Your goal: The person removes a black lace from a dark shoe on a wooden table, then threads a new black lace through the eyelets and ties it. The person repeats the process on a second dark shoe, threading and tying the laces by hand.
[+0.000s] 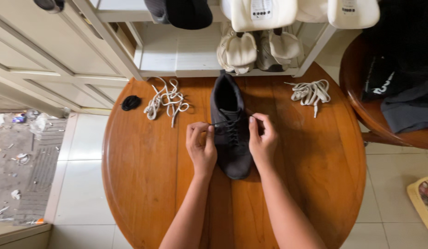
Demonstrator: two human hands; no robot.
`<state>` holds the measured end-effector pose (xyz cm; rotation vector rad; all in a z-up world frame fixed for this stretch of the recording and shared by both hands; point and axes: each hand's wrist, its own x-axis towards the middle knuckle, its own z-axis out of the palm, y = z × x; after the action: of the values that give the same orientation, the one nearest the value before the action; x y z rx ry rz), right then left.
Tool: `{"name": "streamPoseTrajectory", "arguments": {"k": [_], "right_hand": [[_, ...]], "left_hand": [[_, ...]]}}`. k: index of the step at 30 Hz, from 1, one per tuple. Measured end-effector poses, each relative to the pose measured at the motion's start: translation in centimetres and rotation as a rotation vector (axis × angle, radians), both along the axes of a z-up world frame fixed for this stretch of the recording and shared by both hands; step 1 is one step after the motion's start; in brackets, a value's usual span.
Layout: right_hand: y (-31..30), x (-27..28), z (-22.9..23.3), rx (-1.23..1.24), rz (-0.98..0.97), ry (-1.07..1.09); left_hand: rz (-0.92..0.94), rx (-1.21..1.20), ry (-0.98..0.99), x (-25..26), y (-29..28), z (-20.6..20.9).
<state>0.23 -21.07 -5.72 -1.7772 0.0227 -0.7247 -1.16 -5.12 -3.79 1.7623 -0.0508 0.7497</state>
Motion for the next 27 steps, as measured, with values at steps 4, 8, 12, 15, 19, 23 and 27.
{"name": "streamPoseTrajectory", "arguments": {"k": [4,8,12,15,19,23,27], "right_hand": [[0.0,0.0,0.5,-0.113,-0.023,-0.042],[0.5,-0.5,0.1,-0.056,-0.054,0.067],[0.6,-0.4,0.2,-0.063,-0.087,0.098],[0.2,-0.7,-0.3,-0.095,-0.06,0.038],[0.2,-0.5,-0.9,-0.102,-0.052,0.014],[0.1,-0.3,-1.1,-0.049,-0.037,0.061],[0.1,-0.6,-0.9,-0.057,-0.067,0.058]], "left_hand": [[0.037,-0.042,-0.001,-0.1,0.1,0.0],[0.017,-0.197,0.112,-0.5,0.1,-0.6],[-0.008,-0.146,0.055,0.0,0.2,-0.3],[-0.019,-0.06,0.143,0.0,-0.2,-0.4],[-0.026,0.0,0.097,0.1,-0.3,-0.4],[0.018,-0.006,0.09,-0.1,-0.2,-0.7],[0.019,0.025,0.116,-0.3,-0.4,-0.7]]}}
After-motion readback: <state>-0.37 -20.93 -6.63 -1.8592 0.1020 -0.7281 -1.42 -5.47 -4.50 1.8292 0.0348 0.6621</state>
